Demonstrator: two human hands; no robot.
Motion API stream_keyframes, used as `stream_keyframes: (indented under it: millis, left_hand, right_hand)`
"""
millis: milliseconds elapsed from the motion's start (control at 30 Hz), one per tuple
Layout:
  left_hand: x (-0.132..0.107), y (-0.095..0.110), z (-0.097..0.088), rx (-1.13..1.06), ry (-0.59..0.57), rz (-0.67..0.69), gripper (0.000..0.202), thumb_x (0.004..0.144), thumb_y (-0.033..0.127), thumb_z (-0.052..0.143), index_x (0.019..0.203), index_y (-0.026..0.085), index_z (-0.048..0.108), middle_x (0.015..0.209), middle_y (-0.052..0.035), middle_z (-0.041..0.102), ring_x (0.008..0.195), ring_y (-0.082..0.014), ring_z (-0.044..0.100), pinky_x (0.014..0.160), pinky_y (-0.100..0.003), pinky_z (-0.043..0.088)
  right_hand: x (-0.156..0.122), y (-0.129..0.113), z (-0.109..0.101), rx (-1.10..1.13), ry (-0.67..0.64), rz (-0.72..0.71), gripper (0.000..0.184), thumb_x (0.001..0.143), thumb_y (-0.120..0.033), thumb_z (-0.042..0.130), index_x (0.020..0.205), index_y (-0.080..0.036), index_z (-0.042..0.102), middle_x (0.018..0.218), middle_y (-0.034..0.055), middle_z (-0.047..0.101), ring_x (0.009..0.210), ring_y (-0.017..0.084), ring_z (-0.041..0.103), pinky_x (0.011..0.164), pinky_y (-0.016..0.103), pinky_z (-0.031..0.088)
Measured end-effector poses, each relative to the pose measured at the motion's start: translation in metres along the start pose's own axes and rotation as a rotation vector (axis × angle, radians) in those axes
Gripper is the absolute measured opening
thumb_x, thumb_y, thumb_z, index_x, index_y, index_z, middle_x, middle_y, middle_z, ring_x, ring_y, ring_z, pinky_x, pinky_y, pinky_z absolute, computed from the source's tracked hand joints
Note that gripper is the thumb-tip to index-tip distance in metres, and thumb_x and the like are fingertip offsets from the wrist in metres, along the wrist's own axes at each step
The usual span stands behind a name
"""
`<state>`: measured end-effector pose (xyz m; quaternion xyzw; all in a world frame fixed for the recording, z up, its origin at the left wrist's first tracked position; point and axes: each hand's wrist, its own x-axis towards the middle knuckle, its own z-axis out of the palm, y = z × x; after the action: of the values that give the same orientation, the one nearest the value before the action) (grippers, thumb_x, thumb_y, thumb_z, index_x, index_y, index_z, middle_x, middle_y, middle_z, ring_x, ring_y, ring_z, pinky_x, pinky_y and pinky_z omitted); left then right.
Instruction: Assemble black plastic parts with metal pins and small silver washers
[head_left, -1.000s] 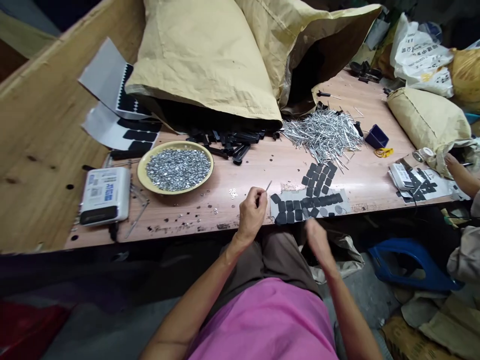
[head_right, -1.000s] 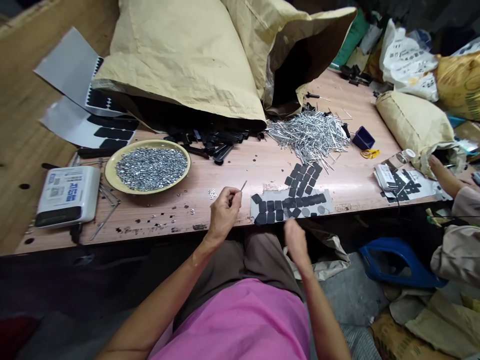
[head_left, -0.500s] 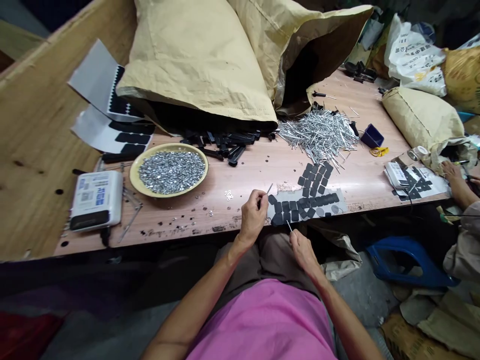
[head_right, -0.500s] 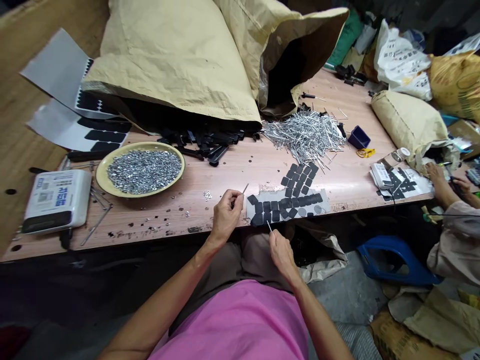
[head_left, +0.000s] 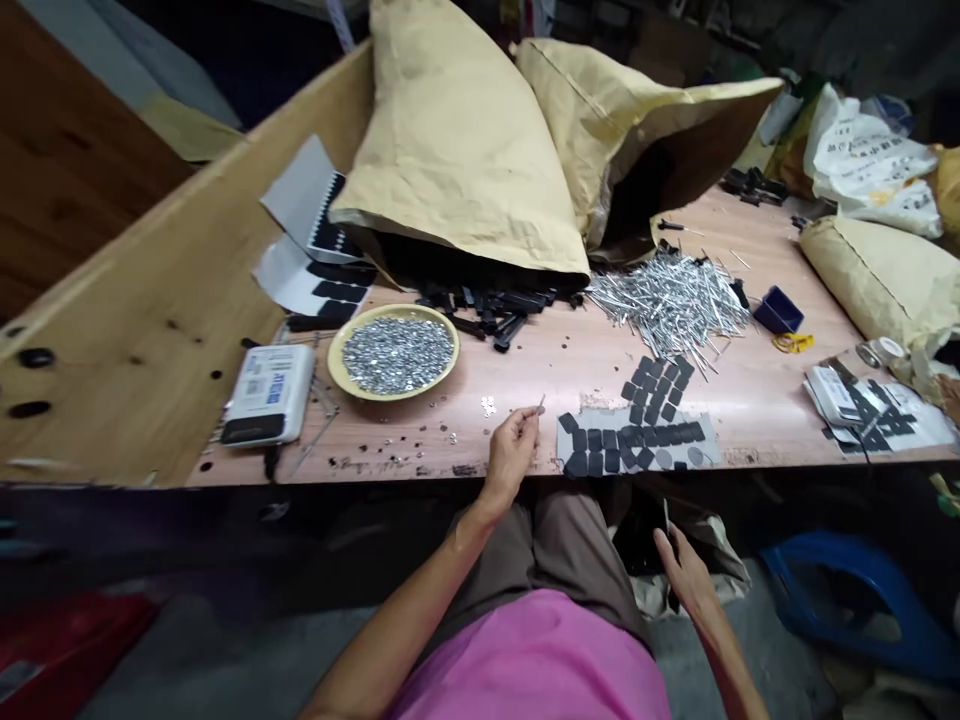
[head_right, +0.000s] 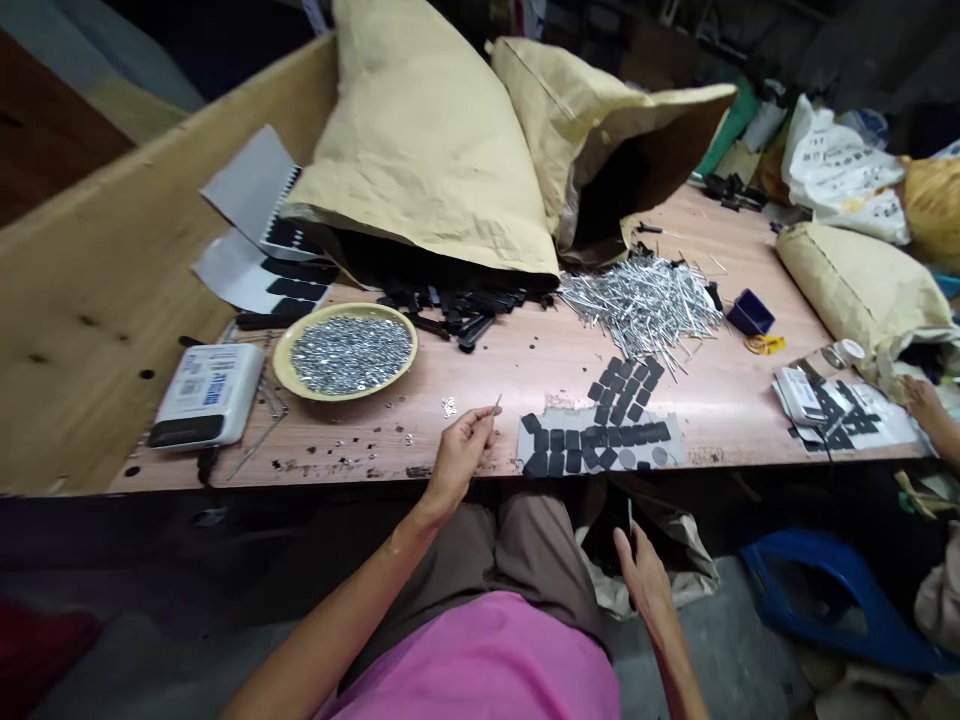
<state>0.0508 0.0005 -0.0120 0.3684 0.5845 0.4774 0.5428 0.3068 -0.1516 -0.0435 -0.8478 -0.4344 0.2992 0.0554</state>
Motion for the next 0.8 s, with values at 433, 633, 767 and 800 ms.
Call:
stream_keyframes:
  millis: [433,633,767,800]
  left_hand:
    - [-0.01,0.001,-0.026,-0.352,0.02,-0.231,0.04,0.065,0.046,0.062,0.09,0.014,0.056,0.054,0.0093,0.044,0.034,-0.0006,0.028,0.033,-0.015,0.017]
    - [-0.022,-0.002,-0.056,-0.354,0.135,-0.294,0.057,0.064,0.049,0.065,0.107,0.012,0.057,0.053,0.0102,0.042,0.033,0.0003,0.022,0.034,-0.016,0.011]
    - [-0.02,-0.003,-0.066,-0.367,0.154,-0.326,0.067,0.062,0.049,0.067,0.117,0.011,0.056,0.052,0.0105,0.041,0.033,0.0006,0.021,0.035,-0.016,0.01]
    - [-0.018,-0.003,-0.067,-0.374,0.159,-0.327,0.071,0.062,0.048,0.068,0.121,0.011,0.055,0.052,0.0106,0.041,0.033,0.0006,0.021,0.035,-0.017,0.01]
  right_hand:
    - [0.072,-0.197,-0.002,0.232,0.123,-0.926,0.029,0.087,-0.041,0.044,0.085,-0.023,0.067,0.083,0.0074,0.068,0.077,0.023,0.063,0.071,0.034,0.05]
    - [0.09,-0.28,0.055,-0.165,-0.044,-1.196,0.026,0.091,-0.021,0.042,0.106,-0.025,0.063,0.091,0.0063,0.061,0.083,0.02,0.055,0.066,0.028,0.042]
    - [0.091,-0.293,0.056,-0.443,-0.028,-1.288,0.023,0.088,-0.011,0.044,0.094,-0.022,0.063,0.09,0.008,0.06,0.082,0.021,0.051,0.064,0.028,0.038]
    - [0.091,-0.294,0.056,-0.46,-0.028,-1.3,0.022,0.087,-0.009,0.044,0.09,-0.021,0.063,0.089,0.0087,0.06,0.081,0.021,0.05,0.065,0.029,0.038]
